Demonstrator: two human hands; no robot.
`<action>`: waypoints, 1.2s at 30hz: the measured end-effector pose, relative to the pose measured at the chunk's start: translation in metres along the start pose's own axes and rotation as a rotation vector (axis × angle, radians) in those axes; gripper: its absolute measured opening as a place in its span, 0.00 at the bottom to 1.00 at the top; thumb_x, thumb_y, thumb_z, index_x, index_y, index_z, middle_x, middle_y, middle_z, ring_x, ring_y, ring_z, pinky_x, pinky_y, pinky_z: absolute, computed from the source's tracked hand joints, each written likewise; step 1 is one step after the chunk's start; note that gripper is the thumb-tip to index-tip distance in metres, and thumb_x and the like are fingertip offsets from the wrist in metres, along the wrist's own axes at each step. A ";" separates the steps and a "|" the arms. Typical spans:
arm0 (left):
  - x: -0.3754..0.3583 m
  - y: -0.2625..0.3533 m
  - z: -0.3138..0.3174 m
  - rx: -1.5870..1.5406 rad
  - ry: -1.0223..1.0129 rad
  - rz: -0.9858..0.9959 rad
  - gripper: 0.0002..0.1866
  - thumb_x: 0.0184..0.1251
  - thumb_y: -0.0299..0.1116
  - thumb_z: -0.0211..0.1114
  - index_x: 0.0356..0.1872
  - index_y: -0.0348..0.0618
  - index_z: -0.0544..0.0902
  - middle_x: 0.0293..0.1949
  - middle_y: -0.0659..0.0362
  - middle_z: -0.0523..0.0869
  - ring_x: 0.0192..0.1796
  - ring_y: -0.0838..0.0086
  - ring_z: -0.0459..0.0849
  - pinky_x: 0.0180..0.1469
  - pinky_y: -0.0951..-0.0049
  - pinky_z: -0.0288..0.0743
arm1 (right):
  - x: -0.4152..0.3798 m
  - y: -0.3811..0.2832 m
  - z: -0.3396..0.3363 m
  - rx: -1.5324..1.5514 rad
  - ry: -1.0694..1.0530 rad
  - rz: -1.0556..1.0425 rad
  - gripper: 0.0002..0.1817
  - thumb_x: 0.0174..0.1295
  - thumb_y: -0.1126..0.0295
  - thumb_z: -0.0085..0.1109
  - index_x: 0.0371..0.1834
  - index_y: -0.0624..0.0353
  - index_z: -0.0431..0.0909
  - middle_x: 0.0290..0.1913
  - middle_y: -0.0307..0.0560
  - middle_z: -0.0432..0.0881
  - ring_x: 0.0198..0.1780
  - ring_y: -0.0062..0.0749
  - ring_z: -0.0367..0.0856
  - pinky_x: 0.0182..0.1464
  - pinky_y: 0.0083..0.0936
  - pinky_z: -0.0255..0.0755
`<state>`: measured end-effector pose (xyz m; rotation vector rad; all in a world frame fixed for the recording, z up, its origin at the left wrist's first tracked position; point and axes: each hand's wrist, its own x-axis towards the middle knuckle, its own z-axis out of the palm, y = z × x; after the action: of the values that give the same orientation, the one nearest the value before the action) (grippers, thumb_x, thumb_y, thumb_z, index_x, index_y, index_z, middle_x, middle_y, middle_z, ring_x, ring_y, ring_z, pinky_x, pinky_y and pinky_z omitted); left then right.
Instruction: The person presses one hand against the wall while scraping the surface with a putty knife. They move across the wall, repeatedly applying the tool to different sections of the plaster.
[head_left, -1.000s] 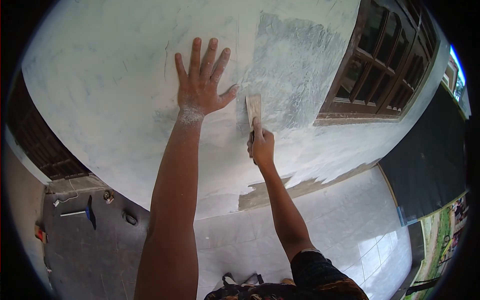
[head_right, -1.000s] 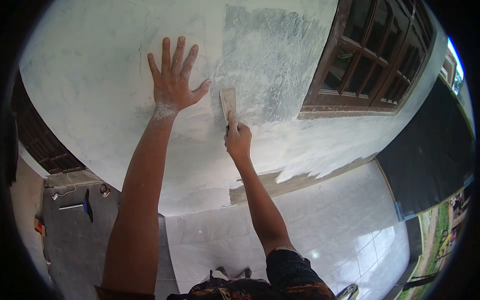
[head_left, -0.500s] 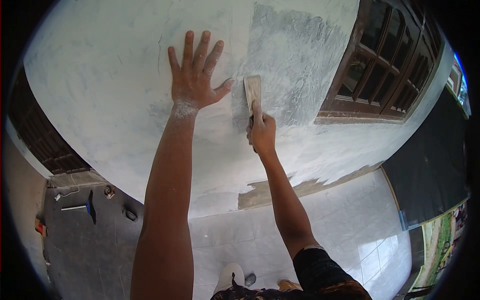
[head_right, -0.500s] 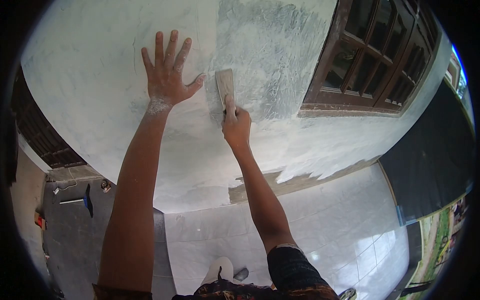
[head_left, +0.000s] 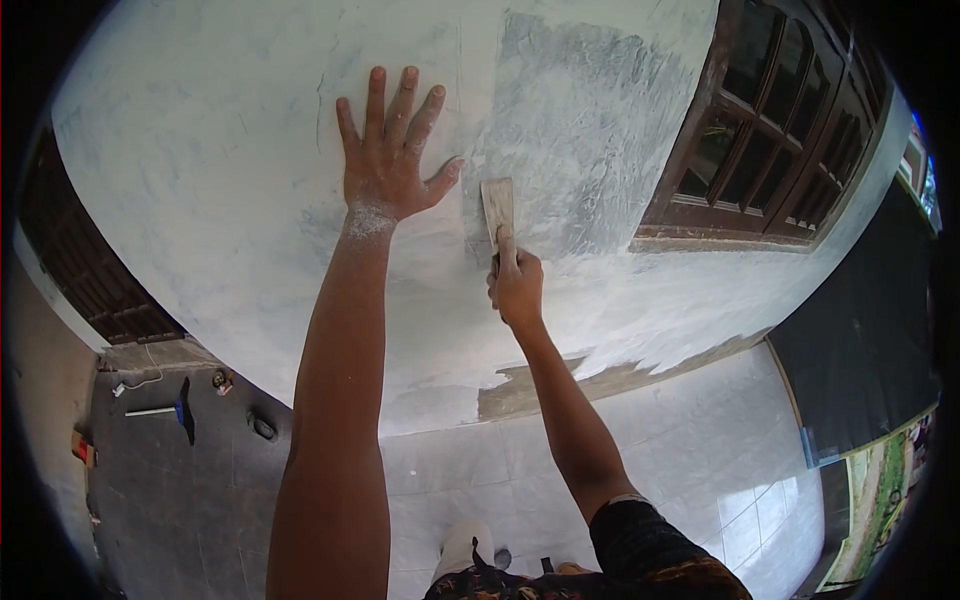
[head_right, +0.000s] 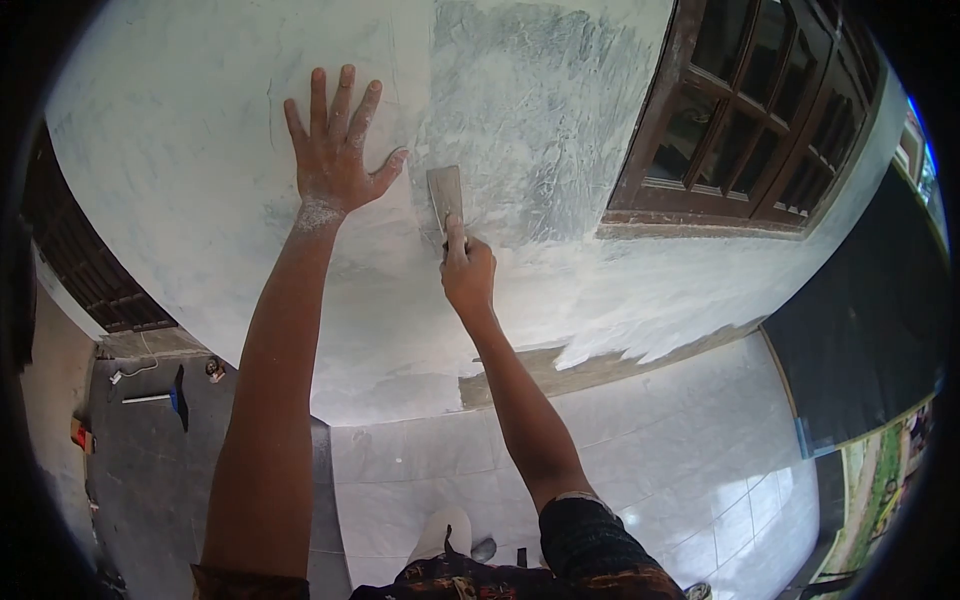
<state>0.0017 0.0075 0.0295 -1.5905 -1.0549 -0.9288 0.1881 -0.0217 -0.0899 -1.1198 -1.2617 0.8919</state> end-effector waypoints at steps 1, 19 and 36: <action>0.000 0.000 0.001 0.002 0.000 -0.006 0.51 0.53 0.61 0.70 0.77 0.61 0.58 0.80 0.56 0.52 0.82 0.52 0.44 0.73 0.29 0.36 | -0.003 0.002 0.000 0.020 -0.025 0.054 0.34 0.72 0.40 0.47 0.15 0.56 0.66 0.11 0.37 0.65 0.10 0.21 0.64 0.11 0.22 0.56; 0.000 -0.001 0.000 0.004 0.009 -0.007 0.51 0.52 0.61 0.70 0.77 0.61 0.58 0.80 0.57 0.52 0.82 0.52 0.44 0.74 0.29 0.36 | -0.007 -0.007 0.008 0.145 -0.048 0.153 0.38 0.73 0.42 0.49 0.11 0.61 0.68 0.10 0.38 0.65 0.15 0.23 0.65 0.21 0.28 0.60; 0.000 0.001 -0.002 -0.011 0.011 -0.005 0.46 0.57 0.54 0.68 0.77 0.60 0.59 0.80 0.56 0.53 0.81 0.52 0.44 0.73 0.28 0.38 | -0.002 -0.006 0.025 0.176 -0.043 -0.031 0.33 0.73 0.41 0.48 0.17 0.56 0.67 0.11 0.35 0.65 0.10 0.19 0.63 0.11 0.21 0.56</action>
<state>0.0024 0.0059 0.0297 -1.5908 -1.0479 -0.9478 0.1628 -0.0212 -0.0856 -0.9445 -1.2073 0.9877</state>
